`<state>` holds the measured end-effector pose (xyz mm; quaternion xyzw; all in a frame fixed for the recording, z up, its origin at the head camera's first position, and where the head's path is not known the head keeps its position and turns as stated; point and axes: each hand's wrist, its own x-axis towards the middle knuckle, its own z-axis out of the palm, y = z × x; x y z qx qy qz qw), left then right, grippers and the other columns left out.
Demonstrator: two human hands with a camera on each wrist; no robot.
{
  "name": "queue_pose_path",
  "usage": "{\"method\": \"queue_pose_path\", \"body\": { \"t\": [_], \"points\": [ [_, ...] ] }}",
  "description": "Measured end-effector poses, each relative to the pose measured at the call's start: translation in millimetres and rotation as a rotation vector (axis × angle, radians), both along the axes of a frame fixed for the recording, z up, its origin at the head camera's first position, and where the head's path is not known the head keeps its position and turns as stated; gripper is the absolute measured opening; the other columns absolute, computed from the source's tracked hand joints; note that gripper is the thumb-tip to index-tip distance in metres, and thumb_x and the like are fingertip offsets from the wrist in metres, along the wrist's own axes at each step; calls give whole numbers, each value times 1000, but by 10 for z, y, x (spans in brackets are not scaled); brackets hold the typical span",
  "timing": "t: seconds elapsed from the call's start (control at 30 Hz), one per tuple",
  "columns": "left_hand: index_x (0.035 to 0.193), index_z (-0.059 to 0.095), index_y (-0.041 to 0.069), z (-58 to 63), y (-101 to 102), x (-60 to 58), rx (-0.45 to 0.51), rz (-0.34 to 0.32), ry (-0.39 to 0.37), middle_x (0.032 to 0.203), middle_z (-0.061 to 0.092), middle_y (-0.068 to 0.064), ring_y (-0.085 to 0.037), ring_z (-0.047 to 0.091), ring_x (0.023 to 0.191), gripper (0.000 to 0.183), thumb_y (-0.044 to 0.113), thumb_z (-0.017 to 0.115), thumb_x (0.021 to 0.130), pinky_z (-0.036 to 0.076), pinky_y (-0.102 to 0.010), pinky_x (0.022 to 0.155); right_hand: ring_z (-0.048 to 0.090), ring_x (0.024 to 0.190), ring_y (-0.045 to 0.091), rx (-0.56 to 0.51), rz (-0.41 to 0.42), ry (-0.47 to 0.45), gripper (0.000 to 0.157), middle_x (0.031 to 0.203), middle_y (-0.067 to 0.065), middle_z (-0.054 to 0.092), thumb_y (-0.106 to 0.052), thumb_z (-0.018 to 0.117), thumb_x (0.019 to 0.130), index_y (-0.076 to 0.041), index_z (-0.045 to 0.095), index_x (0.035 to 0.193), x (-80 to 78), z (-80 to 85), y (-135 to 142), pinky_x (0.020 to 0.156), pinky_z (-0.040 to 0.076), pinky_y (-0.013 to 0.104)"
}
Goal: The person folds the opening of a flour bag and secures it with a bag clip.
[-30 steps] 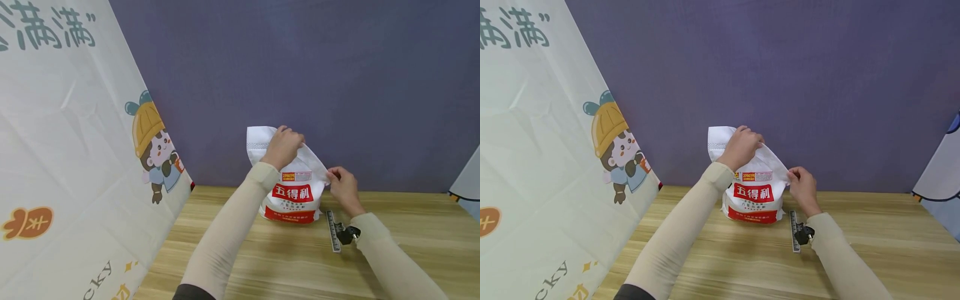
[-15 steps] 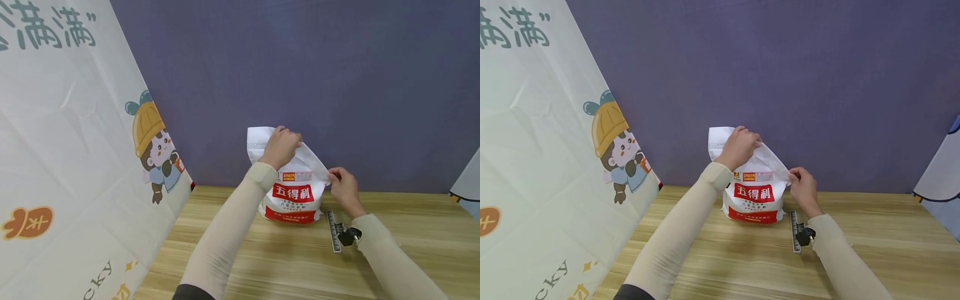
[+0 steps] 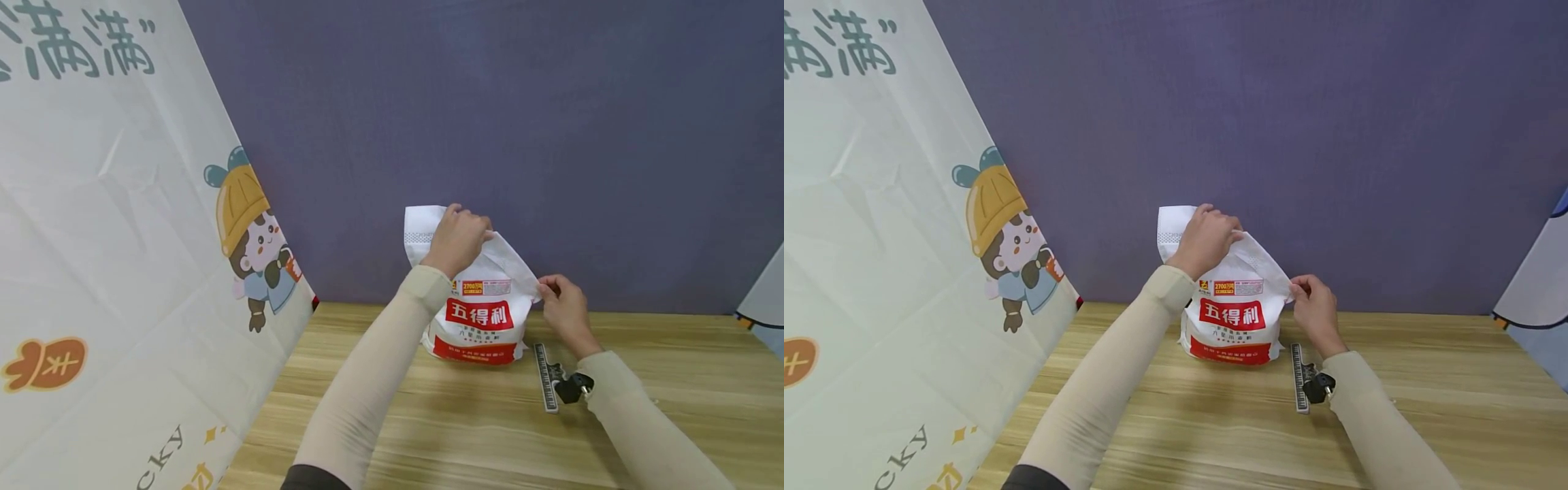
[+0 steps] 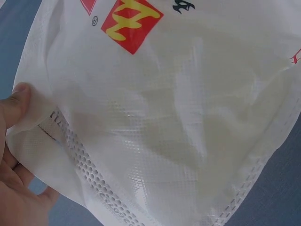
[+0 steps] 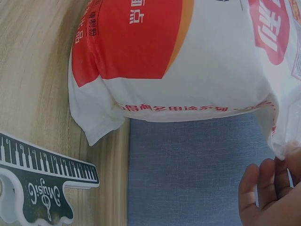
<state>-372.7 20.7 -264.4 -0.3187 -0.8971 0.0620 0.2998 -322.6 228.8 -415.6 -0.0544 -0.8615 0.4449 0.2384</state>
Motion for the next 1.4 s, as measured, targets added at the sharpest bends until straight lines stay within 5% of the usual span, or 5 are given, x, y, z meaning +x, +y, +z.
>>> {"method": "queue_pose_path", "body": {
  "t": [0.9,1.4],
  "points": [
    [113,76,27,-40,-7,10,26,-2,19,108,78,12,-10,71,102,25,42,58,102,37,-39,119,53,82,18,-8,-47,37,23,101,21,67,-13,53,106,4,66,113,22,-83,12,64,39,17],
    [111,76,26,-35,-21,28,44,-8,25,106,78,12,-10,71,101,24,41,59,102,37,-39,118,50,73,10,77,-7,7,24,91,17,64,-17,55,105,3,67,107,176,-184,301,59,40,19]
  ]
}}
